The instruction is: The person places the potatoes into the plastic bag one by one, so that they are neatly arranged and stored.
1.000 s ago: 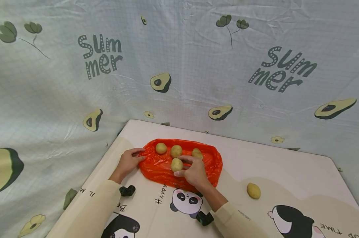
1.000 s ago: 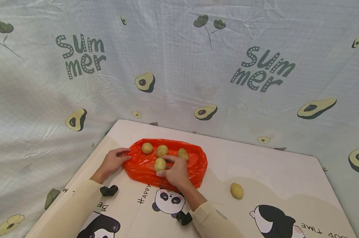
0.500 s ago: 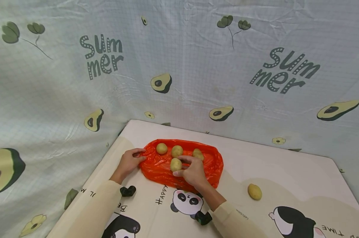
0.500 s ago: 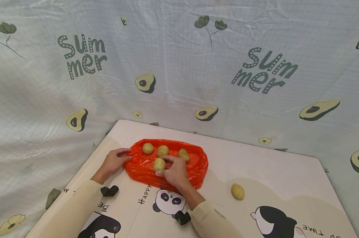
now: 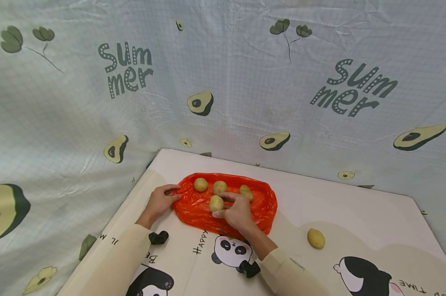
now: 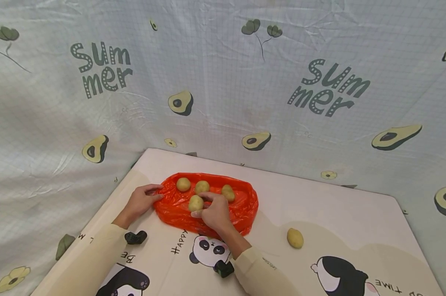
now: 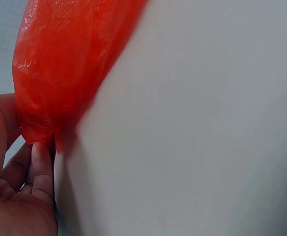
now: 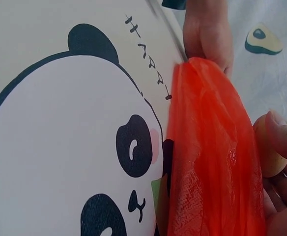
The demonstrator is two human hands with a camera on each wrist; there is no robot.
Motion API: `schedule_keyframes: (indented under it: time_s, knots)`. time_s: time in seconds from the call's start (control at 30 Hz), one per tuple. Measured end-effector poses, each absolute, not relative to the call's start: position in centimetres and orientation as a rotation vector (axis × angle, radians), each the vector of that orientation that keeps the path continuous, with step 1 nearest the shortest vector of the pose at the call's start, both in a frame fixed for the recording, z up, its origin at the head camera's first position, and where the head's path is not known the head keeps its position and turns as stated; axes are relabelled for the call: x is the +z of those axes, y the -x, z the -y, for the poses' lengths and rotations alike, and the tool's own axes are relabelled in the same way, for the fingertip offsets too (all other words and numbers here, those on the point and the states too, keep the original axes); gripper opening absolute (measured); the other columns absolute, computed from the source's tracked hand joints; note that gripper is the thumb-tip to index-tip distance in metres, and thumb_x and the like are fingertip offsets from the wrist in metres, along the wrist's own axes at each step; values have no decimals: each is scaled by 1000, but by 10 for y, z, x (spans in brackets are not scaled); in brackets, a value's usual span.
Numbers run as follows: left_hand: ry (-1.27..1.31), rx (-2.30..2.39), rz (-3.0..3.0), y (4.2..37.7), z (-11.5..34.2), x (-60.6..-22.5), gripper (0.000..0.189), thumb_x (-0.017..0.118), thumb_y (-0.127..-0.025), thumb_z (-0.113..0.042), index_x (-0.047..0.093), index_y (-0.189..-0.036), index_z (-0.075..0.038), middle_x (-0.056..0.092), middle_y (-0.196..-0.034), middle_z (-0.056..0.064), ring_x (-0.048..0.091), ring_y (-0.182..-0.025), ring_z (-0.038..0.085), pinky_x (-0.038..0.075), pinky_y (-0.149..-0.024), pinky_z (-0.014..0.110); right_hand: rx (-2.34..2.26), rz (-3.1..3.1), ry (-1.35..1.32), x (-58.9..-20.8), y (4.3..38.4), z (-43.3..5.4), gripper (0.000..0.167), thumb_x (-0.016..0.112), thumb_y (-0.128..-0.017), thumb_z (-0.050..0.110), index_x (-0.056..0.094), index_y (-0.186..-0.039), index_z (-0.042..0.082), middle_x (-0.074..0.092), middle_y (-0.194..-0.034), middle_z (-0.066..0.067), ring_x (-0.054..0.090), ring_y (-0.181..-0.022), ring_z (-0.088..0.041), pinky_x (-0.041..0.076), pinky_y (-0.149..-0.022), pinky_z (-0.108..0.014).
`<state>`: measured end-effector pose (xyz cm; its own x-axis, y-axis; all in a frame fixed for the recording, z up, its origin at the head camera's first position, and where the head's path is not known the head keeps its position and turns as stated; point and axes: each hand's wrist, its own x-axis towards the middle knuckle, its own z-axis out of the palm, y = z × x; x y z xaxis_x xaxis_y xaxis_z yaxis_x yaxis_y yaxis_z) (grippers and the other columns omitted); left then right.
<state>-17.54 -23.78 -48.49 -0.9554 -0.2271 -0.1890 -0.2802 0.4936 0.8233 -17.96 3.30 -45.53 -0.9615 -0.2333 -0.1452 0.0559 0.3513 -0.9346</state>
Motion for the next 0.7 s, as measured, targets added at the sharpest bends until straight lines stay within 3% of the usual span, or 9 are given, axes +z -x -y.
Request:
schedule_keyframes:
  time_s: [0.7]
  knots:
    - [419, 1492, -2676, 174, 241, -485, 36, 65, -100, -8, 66, -135, 0, 64, -136, 24, 64, -116, 33, 61, -99, 40, -1597, -2429, 136, -458, 178, -17, 52, 87, -82, 9, 73, -131, 17, 73, -131, -7, 66, -114, -28, 61, -98, -44]
